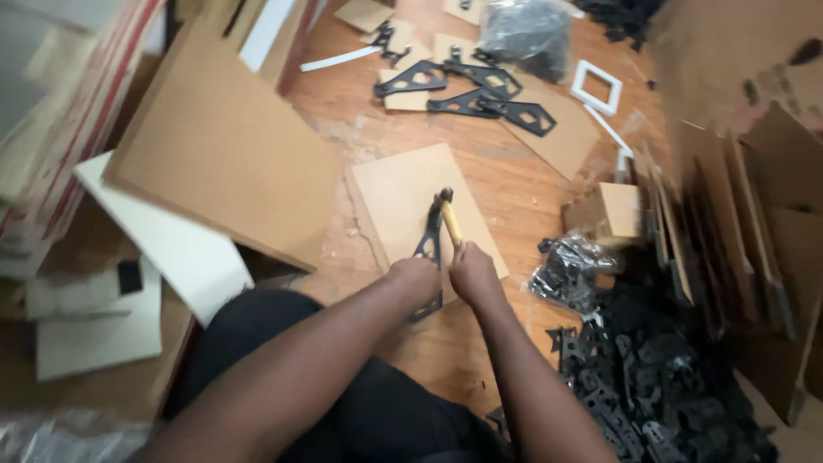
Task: The person sits on the floor of a frame workshop and attaches black metal hanger brackets to sheets of cardboard backing. They position a bracket on a sheet, add small nails, and hammer the nails in, then set the finished sheet aside and start the next one.
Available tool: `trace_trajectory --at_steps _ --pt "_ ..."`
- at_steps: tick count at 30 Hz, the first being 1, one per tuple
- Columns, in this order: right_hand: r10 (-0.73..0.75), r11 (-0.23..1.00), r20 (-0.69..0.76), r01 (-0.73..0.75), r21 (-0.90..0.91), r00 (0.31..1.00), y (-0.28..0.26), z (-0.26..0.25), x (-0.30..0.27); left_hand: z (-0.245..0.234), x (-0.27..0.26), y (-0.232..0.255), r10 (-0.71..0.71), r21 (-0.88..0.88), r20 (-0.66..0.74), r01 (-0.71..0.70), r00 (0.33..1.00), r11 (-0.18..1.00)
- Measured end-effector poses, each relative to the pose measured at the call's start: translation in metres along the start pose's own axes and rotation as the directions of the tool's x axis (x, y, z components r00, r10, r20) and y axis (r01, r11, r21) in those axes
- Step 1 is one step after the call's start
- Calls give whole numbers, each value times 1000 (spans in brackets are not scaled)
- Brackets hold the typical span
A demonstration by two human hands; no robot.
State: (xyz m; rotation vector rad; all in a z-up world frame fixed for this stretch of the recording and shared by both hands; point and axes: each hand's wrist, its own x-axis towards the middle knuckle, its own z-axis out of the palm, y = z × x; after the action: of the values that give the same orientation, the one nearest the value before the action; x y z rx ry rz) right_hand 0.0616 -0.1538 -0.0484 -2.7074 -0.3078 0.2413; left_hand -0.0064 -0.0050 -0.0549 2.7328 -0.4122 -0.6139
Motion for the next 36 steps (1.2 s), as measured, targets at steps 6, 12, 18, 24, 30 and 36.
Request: trace_trajectory --at_steps 6,12,18,24,30,36 --pt "104 990 -122 -114 -80 987 -21 -57 -2 -16 -18 6 -6 -19 -67 5 998 1000" --pt "-374 910 -151 332 -248 915 41 -92 -6 -3 17 -4 39 68 83 -45 996 997" --pt "319 943 733 -123 -310 601 53 -81 -76 -58 -12 15 -89 30 212 85 973 996" --pt "387 891 699 -48 -452 601 52 -57 -101 -53 -8 9 -98 31 199 93 975 995" --pt "344 913 688 -57 -403 640 67 -49 -107 -65 -15 14 -118 19 218 117 969 993" --pt "206 919 690 105 -380 694 80 -36 -117 -75 -21 20 -190 -6 270 199 944 980"
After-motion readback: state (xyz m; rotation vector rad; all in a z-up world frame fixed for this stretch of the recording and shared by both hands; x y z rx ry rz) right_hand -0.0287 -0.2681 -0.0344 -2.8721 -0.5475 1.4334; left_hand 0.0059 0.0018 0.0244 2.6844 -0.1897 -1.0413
